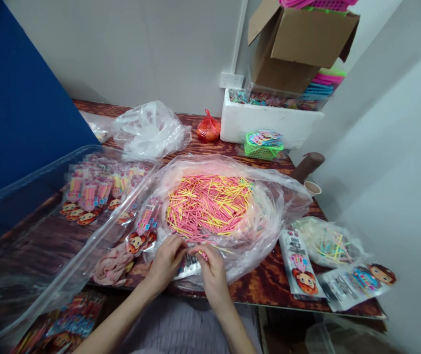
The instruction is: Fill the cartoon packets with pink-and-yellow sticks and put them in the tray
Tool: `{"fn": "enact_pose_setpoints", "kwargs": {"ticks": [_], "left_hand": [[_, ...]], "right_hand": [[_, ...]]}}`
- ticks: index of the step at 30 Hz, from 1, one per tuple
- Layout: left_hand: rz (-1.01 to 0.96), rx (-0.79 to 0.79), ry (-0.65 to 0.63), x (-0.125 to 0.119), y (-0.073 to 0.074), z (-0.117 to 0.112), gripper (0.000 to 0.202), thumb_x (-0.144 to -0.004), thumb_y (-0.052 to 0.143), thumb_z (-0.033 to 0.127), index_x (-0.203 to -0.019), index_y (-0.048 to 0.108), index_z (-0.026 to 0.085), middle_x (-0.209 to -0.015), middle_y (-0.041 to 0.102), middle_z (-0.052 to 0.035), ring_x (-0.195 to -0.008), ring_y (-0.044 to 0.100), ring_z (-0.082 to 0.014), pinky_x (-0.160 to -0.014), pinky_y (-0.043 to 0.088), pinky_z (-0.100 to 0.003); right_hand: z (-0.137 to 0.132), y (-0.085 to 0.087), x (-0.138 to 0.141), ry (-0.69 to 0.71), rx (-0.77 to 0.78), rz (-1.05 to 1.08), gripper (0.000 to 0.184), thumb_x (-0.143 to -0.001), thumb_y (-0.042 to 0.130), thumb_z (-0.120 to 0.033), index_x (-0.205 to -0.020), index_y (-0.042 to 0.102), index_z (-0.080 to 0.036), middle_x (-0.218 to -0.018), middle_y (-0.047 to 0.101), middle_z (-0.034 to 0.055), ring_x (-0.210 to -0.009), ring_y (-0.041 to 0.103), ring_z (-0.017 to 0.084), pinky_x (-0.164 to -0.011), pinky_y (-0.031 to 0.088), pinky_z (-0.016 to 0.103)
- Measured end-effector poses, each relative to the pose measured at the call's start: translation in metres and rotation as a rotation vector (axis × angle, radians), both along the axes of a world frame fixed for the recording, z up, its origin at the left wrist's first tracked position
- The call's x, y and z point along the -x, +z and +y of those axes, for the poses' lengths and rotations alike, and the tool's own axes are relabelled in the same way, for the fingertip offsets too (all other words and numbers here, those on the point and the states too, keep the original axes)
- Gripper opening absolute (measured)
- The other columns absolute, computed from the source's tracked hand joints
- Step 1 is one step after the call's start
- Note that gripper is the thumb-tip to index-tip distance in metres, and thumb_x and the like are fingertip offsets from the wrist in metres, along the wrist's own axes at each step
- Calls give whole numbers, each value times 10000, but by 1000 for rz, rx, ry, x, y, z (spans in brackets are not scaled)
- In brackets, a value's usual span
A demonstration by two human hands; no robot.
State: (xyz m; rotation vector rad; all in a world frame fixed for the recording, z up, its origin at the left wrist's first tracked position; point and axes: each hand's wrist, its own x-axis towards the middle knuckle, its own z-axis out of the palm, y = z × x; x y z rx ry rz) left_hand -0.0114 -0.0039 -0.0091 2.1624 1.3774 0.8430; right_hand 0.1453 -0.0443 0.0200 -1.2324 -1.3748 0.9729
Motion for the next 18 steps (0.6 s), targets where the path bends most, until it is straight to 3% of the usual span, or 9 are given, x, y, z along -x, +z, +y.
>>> {"fn": "enact_pose_setpoints", "kwargs": {"ticks": [7,18], "left_hand": [[115,-93,33,2,-2,-1,247,-969,449,230,-792,612,176,-800,573,-48,-809,545,-204,-731,406,-322],[127,-119,60,6,-1,1,326,-1002,341,232,-792,583,174,-797,563,-57,-794,544,-204,-708,422,-322]], "right_hand": [[-1,2,0,1,31,12,208,-946,512,-278,-949,713,-221,-927,712,31,-870,642,189,-805,460,277],[-1,-1,0,-4,52,45,206,-944,512,-281,-931,705,-211,-910,706,30,-870,638,186,-810,460,274]]}}
